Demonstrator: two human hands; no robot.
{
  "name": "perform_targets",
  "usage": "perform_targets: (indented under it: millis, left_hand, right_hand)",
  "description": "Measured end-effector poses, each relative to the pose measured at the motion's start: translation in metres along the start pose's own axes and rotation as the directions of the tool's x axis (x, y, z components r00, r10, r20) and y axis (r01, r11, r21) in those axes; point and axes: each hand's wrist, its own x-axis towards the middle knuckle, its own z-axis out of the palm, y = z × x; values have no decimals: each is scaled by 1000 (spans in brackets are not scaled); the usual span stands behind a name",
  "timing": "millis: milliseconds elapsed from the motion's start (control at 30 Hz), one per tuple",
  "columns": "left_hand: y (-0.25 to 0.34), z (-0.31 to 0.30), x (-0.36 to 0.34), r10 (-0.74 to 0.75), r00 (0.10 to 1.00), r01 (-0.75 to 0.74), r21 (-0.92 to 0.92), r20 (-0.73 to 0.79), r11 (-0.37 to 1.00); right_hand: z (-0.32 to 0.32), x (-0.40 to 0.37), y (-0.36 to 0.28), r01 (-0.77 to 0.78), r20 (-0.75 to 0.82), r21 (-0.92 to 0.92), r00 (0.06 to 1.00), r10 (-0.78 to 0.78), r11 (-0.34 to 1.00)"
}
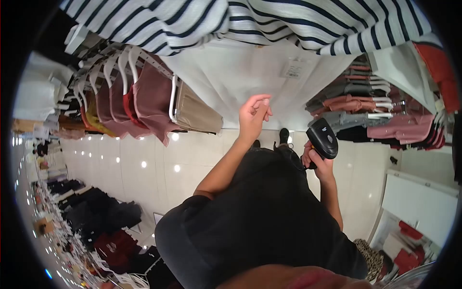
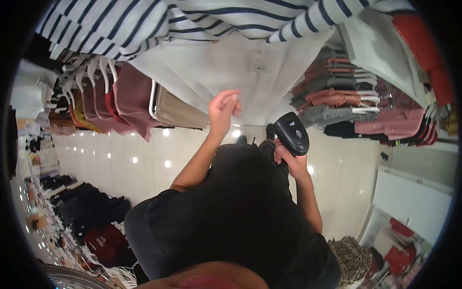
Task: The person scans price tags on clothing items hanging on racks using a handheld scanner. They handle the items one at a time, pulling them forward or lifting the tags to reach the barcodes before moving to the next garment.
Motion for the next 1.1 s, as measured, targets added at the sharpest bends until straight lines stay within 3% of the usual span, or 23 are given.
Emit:
perform_targets:
  millis: [167, 367, 433, 533, 667, 767, 933, 1100]
  left_hand:
    - [20, 1, 8, 90, 977, -95, -17, -193, 995]
    - [26, 8, 35, 88, 996, -86, 57, -21, 995]
    - [30, 14, 44, 34, 998, -37, 79, 51, 996]
    - [26, 15, 56, -48, 993, 40, 80, 106, 996]
    - [16, 19, 63, -82, 989, 68, 116, 124, 991]
    - [14, 20, 59, -100, 989, 84, 139, 110, 987]
    - [9, 20, 49, 28, 994, -40, 115, 104, 993]
    - [11, 22, 43, 75, 993, -87, 136, 90, 987]
  right_hand:
    - [0, 26, -11, 11, 155, 8, 988, -12, 1000]
    - [-1, 47, -22, 17, 223, -13, 975, -13, 1000]
    - [-4, 53, -21, 14, 236, 74, 971, -31, 997]
    - [-4, 60, -25, 29, 235, 0, 972, -29, 1000]
    - [-3, 61, -28, 44, 221, 44, 974, -53, 998]
    - [-7, 57, -28, -18, 149, -72, 988, 29, 997]
    - [-10, 51, -31, -22, 118, -193, 992, 45, 981]
    - [-7, 48, -32, -13, 73, -184, 997, 27, 983]
